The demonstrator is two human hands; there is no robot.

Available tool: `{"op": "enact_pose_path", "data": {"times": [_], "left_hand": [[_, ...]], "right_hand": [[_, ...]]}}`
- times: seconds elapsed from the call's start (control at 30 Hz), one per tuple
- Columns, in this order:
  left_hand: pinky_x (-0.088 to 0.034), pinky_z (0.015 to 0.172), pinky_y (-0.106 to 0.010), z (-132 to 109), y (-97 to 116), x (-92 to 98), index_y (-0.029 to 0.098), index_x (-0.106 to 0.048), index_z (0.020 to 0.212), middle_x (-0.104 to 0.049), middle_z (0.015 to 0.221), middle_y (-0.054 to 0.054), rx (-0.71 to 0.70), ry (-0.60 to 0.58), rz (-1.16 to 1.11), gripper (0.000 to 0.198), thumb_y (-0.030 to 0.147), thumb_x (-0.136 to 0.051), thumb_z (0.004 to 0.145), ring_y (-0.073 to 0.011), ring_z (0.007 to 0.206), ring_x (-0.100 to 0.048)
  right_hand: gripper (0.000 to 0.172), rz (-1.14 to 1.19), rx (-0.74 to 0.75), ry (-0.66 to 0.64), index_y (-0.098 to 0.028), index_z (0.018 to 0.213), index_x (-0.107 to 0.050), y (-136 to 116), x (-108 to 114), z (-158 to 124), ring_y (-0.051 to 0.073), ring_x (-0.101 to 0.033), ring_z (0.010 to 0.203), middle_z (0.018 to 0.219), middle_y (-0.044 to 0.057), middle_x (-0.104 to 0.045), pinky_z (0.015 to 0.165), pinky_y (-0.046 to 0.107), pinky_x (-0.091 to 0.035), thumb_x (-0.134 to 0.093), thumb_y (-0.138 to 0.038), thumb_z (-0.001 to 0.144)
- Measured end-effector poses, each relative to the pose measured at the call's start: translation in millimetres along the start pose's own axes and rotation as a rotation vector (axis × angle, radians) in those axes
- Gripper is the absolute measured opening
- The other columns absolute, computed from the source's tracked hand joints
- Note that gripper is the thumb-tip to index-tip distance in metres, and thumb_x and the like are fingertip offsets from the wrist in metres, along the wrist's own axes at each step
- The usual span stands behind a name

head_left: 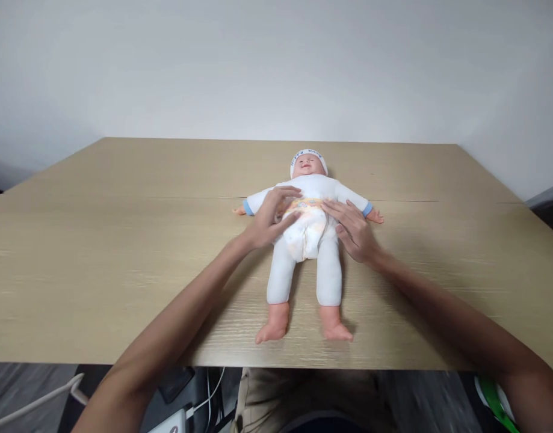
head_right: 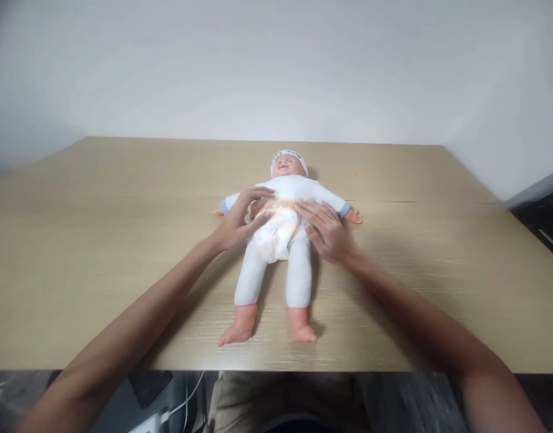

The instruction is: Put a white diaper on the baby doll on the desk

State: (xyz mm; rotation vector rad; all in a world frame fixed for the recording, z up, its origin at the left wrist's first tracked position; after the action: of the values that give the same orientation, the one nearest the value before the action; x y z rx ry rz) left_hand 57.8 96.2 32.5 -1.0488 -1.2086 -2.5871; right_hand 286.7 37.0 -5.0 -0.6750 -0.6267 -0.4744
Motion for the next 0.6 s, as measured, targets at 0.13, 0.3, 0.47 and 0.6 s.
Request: {"op": "enact_pose_path", "data": {"times": [0.13,0.3,0.47,0.6], "left_hand": [[-0.048,0.12,-0.048,-35.6,-37.7,21.9,0.024,-0.058,0.134,-0.066,0.148,-0.014,0.232,0.066,0.077,0.041,0.055,-0.054,0.108,-0.0298,0.139,-0.061],[-0.051,0.105,-0.049,-57.5,-63.4,31.8,0.023,-0.06,0.111,-0.073,0.122,-0.013,0.434,0.01,0.246,0.042,0.064,-0.055,0.102,-0.0319,0.112,-0.066],[-0.048,0.087,-0.046,-63.5,-69.3,33.1,0.025,-0.052,0.09,-0.071,0.095,-0.01,0.492,-0.159,0.375,0.037,0.06,-0.062,0.094,-0.0317,0.092,-0.064],[-0.044,0.077,-0.04,-66.2,-71.1,36.8,0.025,-0.05,0.079,-0.067,0.09,-0.008,0.471,-0.249,0.344,0.04,0.061,-0.066,0.09,-0.0285,0.084,-0.061]], "right_hand": [[0.056,-0.001,-0.016,-0.009,-0.027,0.167,-0.051,-6.4,4.9,21.2,0.03,-0.044,0.166,0.173,0.01,-0.055,0.139,0.062,-0.029,-0.033,-0.045,0.117],[0.062,-0.006,-0.078,-0.284,-0.019,0.166,-0.051,-18.6,-12.0,84.5,0.035,-0.043,0.164,0.172,0.013,-0.056,0.138,0.061,-0.029,-0.041,-0.054,0.117],[0.053,-0.065,-0.075,-0.514,-0.017,0.149,-0.067,-19.7,-50.2,136.7,0.038,-0.064,0.139,0.143,0.015,-0.077,0.12,0.055,-0.046,-0.068,-0.045,0.104],[0.037,-0.067,-0.116,-0.495,-0.019,0.134,-0.071,-13.2,-68.8,152.4,0.029,-0.072,0.111,0.118,0.01,-0.08,0.103,0.044,-0.052,-0.065,-0.024,0.098]]}}
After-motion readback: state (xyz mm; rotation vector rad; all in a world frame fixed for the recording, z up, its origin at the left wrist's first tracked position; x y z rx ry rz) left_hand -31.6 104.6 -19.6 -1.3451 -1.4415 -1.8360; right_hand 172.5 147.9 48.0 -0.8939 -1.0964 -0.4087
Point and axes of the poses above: each hand's wrist, its own z-axis towards the middle knuckle, its own x-axis out of the back of the hand, y = z × x, the point moved 6 cm from there along z, towards the middle knuckle
